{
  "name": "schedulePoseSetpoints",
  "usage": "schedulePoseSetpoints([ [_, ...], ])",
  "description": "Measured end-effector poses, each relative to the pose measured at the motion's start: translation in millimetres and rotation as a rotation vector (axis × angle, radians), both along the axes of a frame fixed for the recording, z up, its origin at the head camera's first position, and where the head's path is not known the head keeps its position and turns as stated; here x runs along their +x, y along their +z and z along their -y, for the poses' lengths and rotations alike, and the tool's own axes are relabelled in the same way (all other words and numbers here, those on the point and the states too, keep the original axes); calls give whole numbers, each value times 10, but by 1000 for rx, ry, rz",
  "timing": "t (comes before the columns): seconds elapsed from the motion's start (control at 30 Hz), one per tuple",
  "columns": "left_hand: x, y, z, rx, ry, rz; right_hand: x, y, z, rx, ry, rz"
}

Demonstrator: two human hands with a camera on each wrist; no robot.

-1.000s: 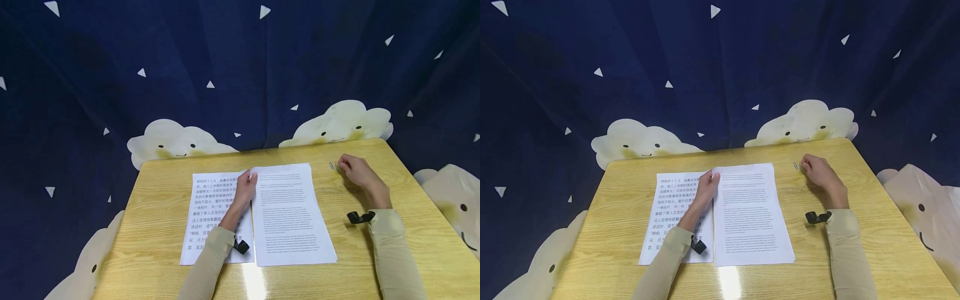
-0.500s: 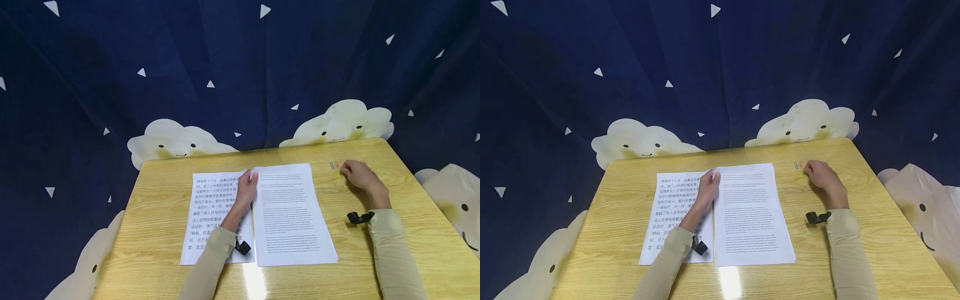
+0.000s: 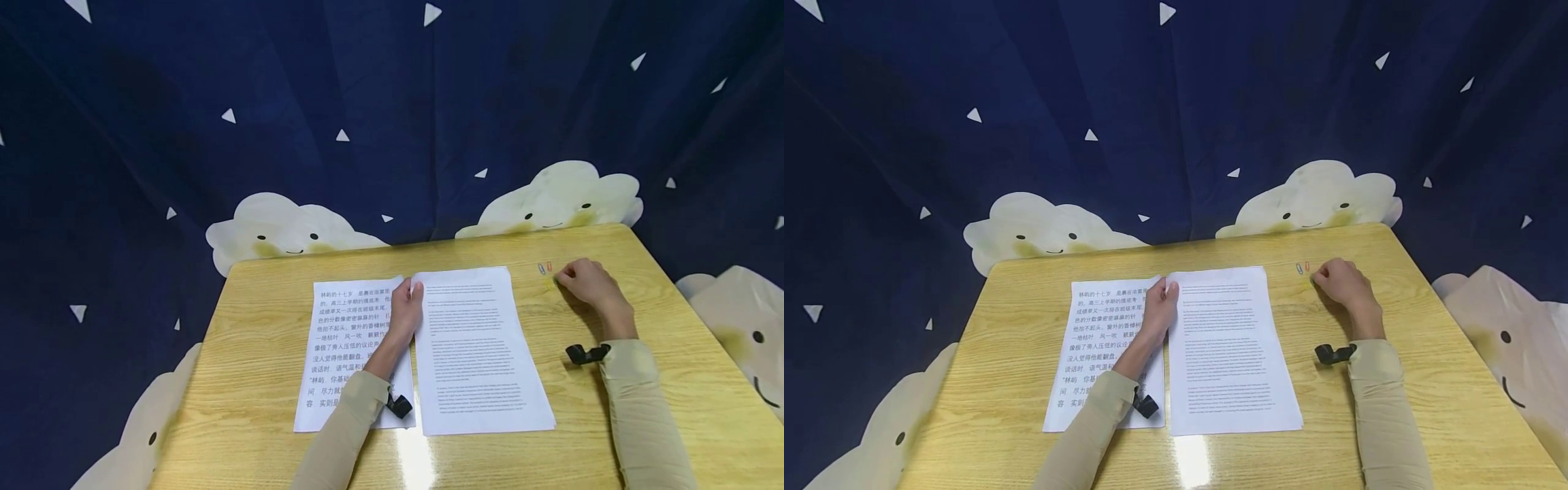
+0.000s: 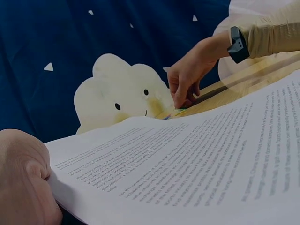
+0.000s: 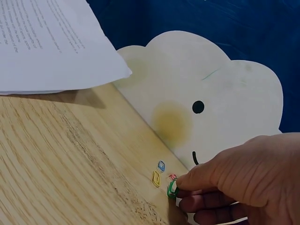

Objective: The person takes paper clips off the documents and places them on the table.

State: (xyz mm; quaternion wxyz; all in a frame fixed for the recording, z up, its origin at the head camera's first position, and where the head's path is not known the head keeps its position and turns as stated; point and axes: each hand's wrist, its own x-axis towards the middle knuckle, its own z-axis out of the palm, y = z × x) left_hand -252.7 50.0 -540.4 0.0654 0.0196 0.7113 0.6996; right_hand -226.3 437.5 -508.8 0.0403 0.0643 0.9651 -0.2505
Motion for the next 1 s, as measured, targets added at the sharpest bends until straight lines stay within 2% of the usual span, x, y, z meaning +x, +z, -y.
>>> schedulePoseSetpoints([
  [0.43, 11, -97, -51, -1, 18, -35, 38, 57, 45, 18, -34, -23],
  [0.67, 49, -50, -46, 6, 21, -57, 70, 42, 32, -10, -21, -33],
  [0.8, 49, -48, -46, -18, 26, -66, 79, 39, 6, -28, -10, -32],
  [1.0, 47, -58, -11, -45, 26, -167, 75, 56, 35, -21, 4, -34],
])
